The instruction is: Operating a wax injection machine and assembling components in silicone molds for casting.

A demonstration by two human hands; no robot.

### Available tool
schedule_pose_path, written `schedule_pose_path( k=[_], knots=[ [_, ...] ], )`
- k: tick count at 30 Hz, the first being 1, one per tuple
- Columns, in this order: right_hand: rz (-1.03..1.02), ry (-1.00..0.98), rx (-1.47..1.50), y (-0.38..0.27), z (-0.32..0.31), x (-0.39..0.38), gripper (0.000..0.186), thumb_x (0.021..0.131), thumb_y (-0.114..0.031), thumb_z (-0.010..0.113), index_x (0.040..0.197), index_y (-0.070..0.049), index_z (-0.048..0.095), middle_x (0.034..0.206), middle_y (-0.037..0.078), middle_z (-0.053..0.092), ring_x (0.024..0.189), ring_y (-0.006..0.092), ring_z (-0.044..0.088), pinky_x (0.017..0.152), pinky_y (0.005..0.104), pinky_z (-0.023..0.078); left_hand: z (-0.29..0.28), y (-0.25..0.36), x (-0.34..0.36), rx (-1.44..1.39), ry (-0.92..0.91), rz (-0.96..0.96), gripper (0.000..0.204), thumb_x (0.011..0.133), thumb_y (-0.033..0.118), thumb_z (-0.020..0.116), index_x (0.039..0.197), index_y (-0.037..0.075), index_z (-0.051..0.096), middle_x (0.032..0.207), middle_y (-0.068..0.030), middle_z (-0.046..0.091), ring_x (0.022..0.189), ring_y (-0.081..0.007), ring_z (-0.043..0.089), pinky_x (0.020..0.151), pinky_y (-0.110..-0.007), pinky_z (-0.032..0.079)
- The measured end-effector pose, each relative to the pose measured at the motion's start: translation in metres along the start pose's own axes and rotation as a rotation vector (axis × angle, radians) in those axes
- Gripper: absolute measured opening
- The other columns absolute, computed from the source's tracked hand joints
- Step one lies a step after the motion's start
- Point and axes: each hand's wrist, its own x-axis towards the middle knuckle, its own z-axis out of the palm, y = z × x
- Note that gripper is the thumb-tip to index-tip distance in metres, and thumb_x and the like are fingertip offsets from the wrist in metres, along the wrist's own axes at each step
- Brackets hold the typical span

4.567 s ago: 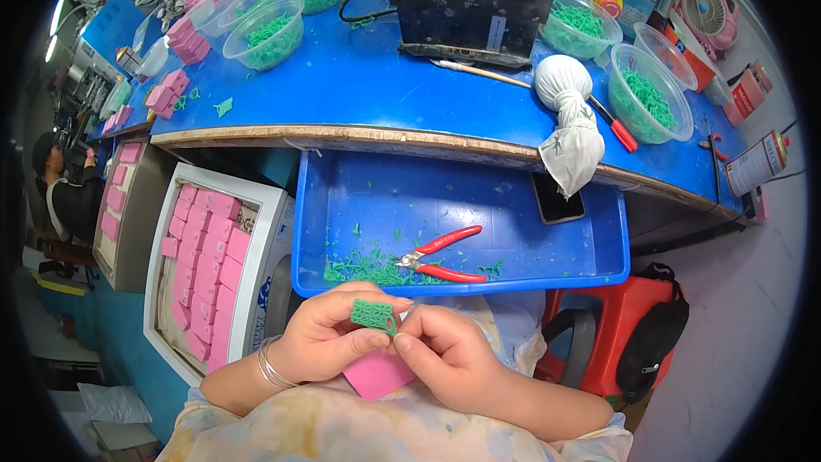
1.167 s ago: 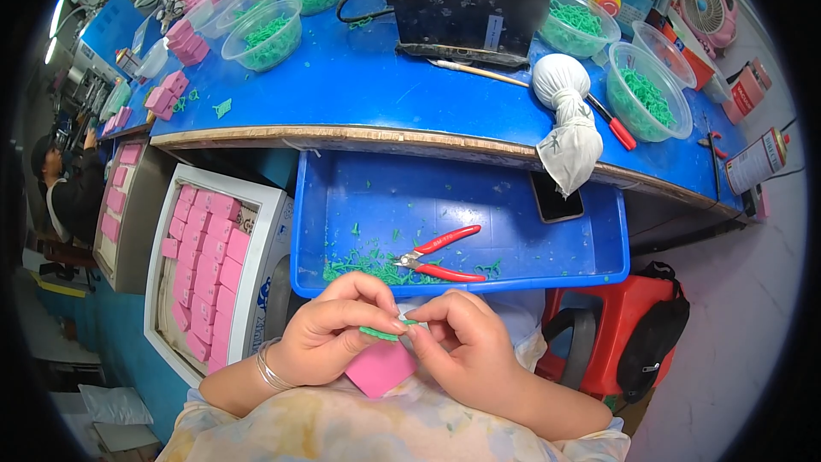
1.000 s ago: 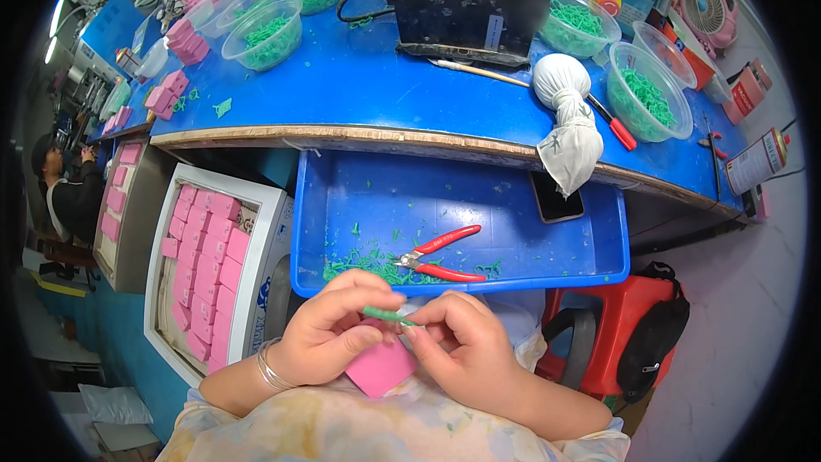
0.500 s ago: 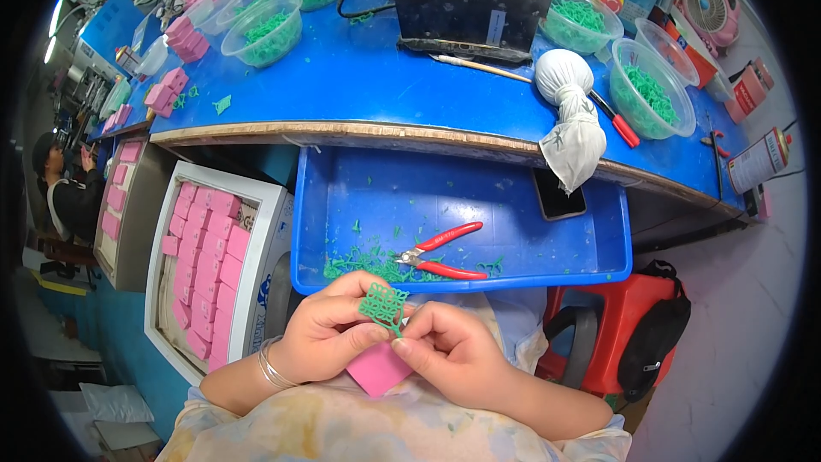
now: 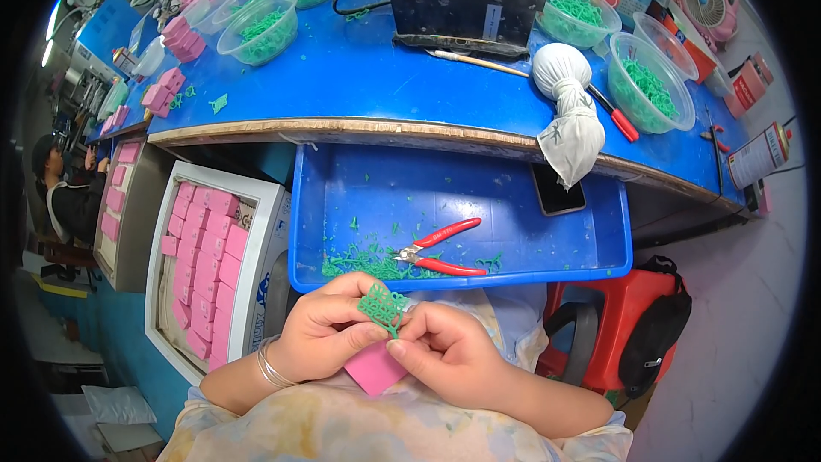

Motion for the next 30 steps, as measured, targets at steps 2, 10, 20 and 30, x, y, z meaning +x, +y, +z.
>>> schedule_pose_path(
  k=[2, 10, 20, 30],
  knots=[
    [0.005, 0.006, 0.01, 0.0, 0.0003, 0.0001, 0.007, 0.087, -0.005, 0.055, 0.084, -0.003, 0.049, 0.085, -0.001, 0.051, 0.073, 0.0013, 0.047, 0.061, 0.0178, 0.039, 0.001, 0.0011, 0.0005, -0.022, 0.01, 0.005, 0.014, 0.08, 0.003, 0.061, 0.094, -0.001, 0.063, 0.093, -0.0069, 0.054, 0.086, -0.0156, 0.051, 0.076, -0.027, 0.042],
    [0.009, -0.003, -0.029, 0.0022, -0.0023, -0.0001, 0.007, 0.087, -0.005, 0.055, 0.085, -0.004, 0.048, 0.082, -0.002, 0.05, 0.071, 0.0004, 0.046, 0.058, 0.0168, 0.037, 0.0012, 0.0026, 0.0003, -0.039, 0.014, -0.032, 0.012, 0.079, 0.004, 0.062, 0.09, 0.0, 0.064, 0.094, -0.0084, 0.054, 0.088, -0.0164, 0.051, 0.078, -0.028, 0.042],
    [0.006, -0.003, -0.035, 0.0029, -0.0022, 0.0, 0.007, 0.087, -0.005, 0.054, 0.084, -0.004, 0.048, 0.082, -0.002, 0.05, 0.07, 0.0005, 0.045, 0.058, 0.0171, 0.037, 0.002, 0.0028, -0.0002, -0.052, 0.017, -0.038, 0.011, 0.079, 0.003, 0.062, 0.089, 0.0, 0.064, 0.095, -0.0081, 0.054, 0.088, -0.0163, 0.051, 0.078, -0.028, 0.042],
    [0.001, -0.044, -0.011, 0.0028, -0.0035, -0.0005, 0.008, 0.088, -0.006, 0.054, 0.082, -0.004, 0.049, 0.08, -0.002, 0.049, 0.068, 0.001, 0.043, 0.057, 0.0183, 0.035, 0.0016, -0.0008, 0.0003, -0.075, 0.002, -0.023, 0.015, 0.08, 0.001, 0.06, 0.095, 0.001, 0.062, 0.097, -0.0057, 0.052, 0.09, -0.0136, 0.053, 0.078, -0.025, 0.044]
  ],
)
